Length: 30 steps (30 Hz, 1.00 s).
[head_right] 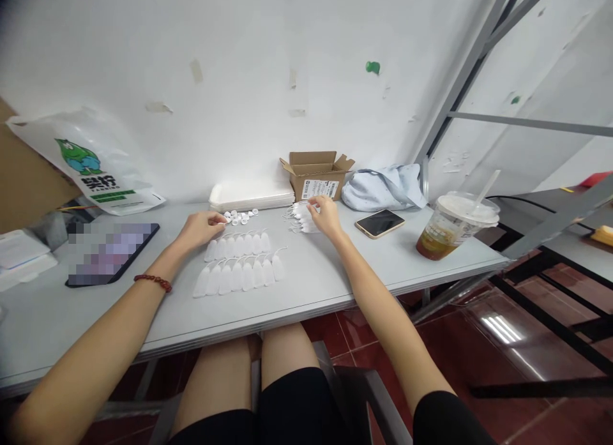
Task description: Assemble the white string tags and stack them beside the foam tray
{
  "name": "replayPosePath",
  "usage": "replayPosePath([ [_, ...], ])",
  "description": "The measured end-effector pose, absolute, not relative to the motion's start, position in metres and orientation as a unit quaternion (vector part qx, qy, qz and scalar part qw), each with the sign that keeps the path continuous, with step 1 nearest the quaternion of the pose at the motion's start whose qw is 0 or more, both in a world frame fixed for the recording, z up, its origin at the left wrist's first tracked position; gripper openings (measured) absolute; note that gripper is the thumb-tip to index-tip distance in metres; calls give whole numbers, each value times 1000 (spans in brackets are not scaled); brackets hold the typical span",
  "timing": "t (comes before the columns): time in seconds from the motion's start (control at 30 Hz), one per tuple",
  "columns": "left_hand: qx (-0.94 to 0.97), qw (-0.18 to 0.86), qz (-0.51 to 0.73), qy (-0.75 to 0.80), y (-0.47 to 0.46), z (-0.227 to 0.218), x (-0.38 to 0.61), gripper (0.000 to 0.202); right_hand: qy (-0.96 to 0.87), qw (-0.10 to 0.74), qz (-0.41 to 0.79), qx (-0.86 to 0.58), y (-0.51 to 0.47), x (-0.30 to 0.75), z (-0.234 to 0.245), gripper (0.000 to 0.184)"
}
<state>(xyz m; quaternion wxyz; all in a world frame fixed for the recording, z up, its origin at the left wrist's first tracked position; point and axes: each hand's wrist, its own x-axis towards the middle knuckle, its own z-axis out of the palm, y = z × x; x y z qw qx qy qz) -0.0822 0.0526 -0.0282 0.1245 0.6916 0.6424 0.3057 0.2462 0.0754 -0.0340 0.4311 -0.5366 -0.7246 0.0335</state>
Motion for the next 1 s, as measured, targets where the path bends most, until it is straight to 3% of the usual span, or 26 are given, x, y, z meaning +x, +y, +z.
replayPosePath([
  [0.17, 666, 167, 386, 617, 46, -19, -69, 19, -842, 337, 129, -400, 40, 206, -28, 20],
  [0.37, 629, 268, 447, 577, 43, -16, -57, 33, -911, 230, 124, -319, 21, 183, -30, 23],
  [0.8, 579, 361, 480, 551, 38, -19, -41, 28, -913, 154, 86, -369, 18, 176, -31, 31],
  [1.0, 572, 391, 476, 542, 29, -12, -34, 35, -894, 170, 108, -400, 20, 178, -34, 27],
])
